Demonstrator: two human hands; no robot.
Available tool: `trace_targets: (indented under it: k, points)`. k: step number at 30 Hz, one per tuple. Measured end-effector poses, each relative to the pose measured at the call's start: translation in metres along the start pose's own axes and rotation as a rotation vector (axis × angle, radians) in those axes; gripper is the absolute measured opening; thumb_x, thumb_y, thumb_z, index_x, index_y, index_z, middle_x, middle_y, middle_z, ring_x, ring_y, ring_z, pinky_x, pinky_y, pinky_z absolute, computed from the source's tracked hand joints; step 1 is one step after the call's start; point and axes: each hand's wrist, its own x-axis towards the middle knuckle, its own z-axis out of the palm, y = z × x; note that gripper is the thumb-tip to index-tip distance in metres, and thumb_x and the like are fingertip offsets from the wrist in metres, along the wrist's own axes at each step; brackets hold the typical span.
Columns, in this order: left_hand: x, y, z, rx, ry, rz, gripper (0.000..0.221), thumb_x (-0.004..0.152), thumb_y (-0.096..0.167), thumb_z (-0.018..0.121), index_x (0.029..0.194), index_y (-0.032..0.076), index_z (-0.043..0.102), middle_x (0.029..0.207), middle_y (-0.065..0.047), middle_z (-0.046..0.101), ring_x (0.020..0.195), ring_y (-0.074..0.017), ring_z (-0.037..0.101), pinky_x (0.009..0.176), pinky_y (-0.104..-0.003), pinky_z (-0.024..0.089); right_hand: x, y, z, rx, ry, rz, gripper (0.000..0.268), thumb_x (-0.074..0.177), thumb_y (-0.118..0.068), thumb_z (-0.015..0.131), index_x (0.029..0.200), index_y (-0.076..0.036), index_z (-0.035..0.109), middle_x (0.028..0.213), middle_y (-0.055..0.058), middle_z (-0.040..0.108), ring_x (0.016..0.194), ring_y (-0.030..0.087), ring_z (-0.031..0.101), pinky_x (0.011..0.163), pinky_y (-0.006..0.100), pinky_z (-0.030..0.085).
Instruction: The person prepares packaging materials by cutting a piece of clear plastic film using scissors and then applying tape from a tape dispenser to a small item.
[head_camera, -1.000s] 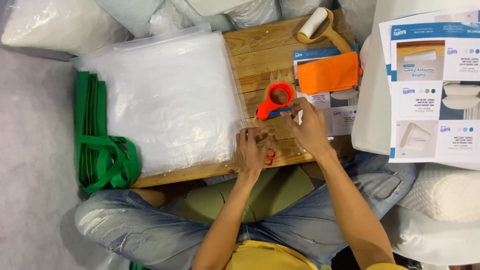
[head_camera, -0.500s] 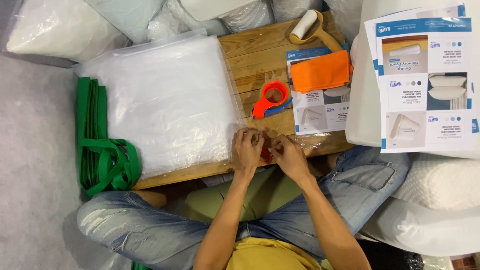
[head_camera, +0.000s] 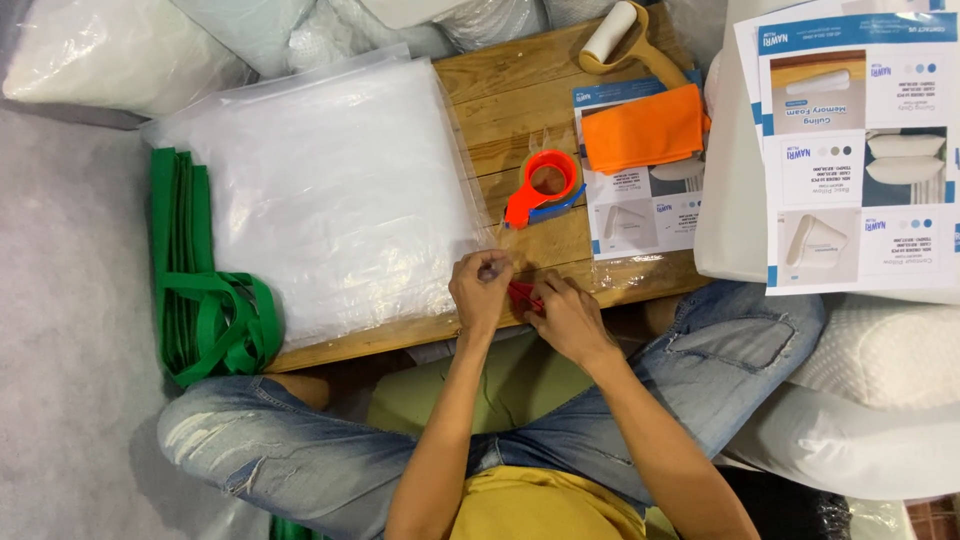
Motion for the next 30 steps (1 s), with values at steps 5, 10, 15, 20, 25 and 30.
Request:
trace_targets:
  k: [5,10,15,20,25,30]
  points:
    - [0.008,-0.001,-0.011,-0.02,-0.024,-0.022,0.01,0.08,0.01,0.08,0.089,0.015,0.078,0.086,-0.003,0.072,0.083,-0.0177,0.066,0.071,-0.034,0.055,0.0,0.008,0.012,-0.121,0.047,-0.001,0.019,0.089,-0.02,0.073,0.102,-0.006,0.073,0.108,0.012,0.066,0.103,0.034,0.068,0.076,0.045,0.061]
    - [0.012,0.014,-0.03,-0.083,-0.057,-0.148,0.011,0.085,0.011,0.074,0.094,0.012,0.08,0.066,-0.008,0.073,0.053,-0.0166,0.067,0.052,-0.031,0.053,0.004,0.03,0.037,-0.181,0.074,-0.001,0.025,0.084,-0.02,0.075,0.096,0.002,0.074,0.12,0.02,0.061,0.112,0.043,0.063,0.08,0.055,0.061]
    - [0.0,0.059,-0.045,-0.155,-0.04,-0.236,0.017,0.084,0.012,0.074,0.099,0.015,0.081,0.083,-0.013,0.079,0.072,-0.0266,0.076,0.055,-0.036,0.059,-0.003,0.045,0.025,0.012,0.153,0.034,0.019,0.07,-0.012,0.074,0.078,0.005,0.069,0.103,0.019,0.061,0.083,0.045,0.069,0.067,0.054,0.061]
    - [-0.004,0.051,-0.038,-0.195,0.044,-0.295,0.015,0.085,0.011,0.072,0.097,0.013,0.082,0.083,-0.017,0.078,0.065,-0.025,0.075,0.046,-0.037,0.059,-0.013,0.045,-0.015,0.121,0.376,0.014,0.018,0.068,-0.001,0.08,0.081,0.008,0.072,0.095,0.018,0.061,0.069,0.031,0.07,0.062,0.038,0.061]
    - [-0.003,0.047,-0.039,-0.453,0.08,-0.404,0.016,0.085,0.007,0.076,0.1,0.004,0.079,0.094,-0.024,0.076,0.06,-0.0304,0.075,0.035,-0.031,0.057,-0.015,0.039,-0.028,0.364,0.431,0.031,0.022,0.067,0.007,0.076,0.088,0.014,0.072,0.093,0.021,0.063,0.065,0.029,0.067,0.062,0.034,0.062]
    - [-0.002,0.035,-0.035,-0.466,0.11,-0.425,0.018,0.087,0.007,0.077,0.104,0.003,0.079,0.087,-0.024,0.077,0.063,-0.0295,0.076,0.039,-0.029,0.059,-0.008,0.042,-0.014,0.714,0.168,0.276,0.023,0.078,-0.009,0.085,0.089,0.005,0.07,0.074,0.017,0.063,0.059,0.026,0.067,0.053,0.036,0.06]
